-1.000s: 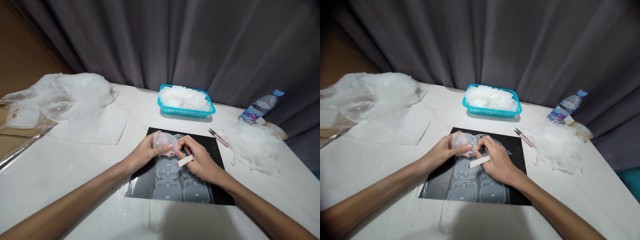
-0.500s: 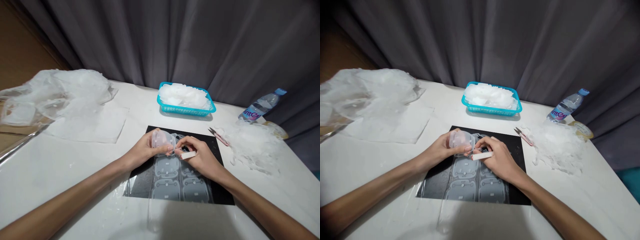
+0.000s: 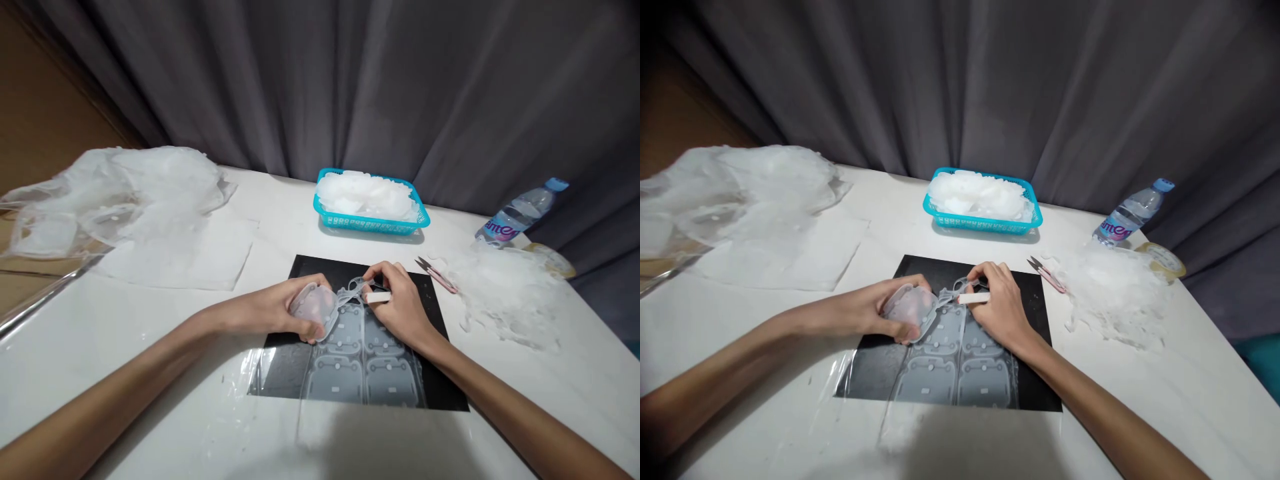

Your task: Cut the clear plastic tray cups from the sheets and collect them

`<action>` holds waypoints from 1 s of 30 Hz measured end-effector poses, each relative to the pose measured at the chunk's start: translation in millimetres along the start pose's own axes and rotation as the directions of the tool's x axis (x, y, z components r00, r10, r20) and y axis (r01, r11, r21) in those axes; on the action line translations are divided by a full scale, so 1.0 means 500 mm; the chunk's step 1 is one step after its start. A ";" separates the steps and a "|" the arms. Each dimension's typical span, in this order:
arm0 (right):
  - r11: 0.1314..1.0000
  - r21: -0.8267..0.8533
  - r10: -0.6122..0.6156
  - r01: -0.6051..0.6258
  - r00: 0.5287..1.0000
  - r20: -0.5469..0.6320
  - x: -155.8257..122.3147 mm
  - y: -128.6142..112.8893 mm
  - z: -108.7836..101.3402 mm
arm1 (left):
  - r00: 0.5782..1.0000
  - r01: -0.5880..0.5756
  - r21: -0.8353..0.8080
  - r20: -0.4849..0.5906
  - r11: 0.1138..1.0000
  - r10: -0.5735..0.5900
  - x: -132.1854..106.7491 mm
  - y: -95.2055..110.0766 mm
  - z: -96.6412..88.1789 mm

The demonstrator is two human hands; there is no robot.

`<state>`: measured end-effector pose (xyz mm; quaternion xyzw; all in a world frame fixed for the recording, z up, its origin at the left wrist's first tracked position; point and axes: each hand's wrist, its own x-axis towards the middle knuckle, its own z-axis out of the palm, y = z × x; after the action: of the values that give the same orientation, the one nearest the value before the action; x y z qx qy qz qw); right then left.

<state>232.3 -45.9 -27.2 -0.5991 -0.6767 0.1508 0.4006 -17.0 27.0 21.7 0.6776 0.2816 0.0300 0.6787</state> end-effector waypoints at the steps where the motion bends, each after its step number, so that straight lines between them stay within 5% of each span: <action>1: 0.999 0.021 -0.028 0.028 0.999 0.030 0.000 -0.002 -0.002 | 1.000 0.001 -0.012 0.001 1.000 -0.001 0.002 -0.001 0.001; 6: 0.967 0.181 -0.212 0.180 0.960 0.182 -0.005 -0.014 -0.017 | 0.991 -0.052 0.080 -0.117 0.995 0.061 0.013 -0.001 0.019; 11: 0.973 0.184 -0.186 0.137 0.940 0.287 -0.009 -0.021 -0.015 | 0.984 -0.072 0.122 -0.152 0.990 0.090 0.014 0.000 0.025; 22: 0.964 0.179 -0.240 0.195 0.928 0.284 -0.012 -0.019 -0.015 | 0.931 -0.056 0.282 -0.333 0.958 0.152 0.022 -0.007 0.043; 26: 0.952 0.096 -0.306 0.291 0.914 0.266 -0.011 -0.021 -0.009 | 0.919 -0.104 0.401 -0.311 0.910 0.242 0.022 -0.011 0.042; 30: 0.910 -0.027 -0.395 0.413 0.886 0.243 -0.015 -0.021 0.001 | 0.926 -0.075 0.346 -0.323 0.935 0.194 0.027 -0.029 0.042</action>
<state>224.4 -55.0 -23.0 -0.4386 -0.8339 0.1064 0.3177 -1.7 12.6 2.0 0.7825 0.3515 0.1506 0.4914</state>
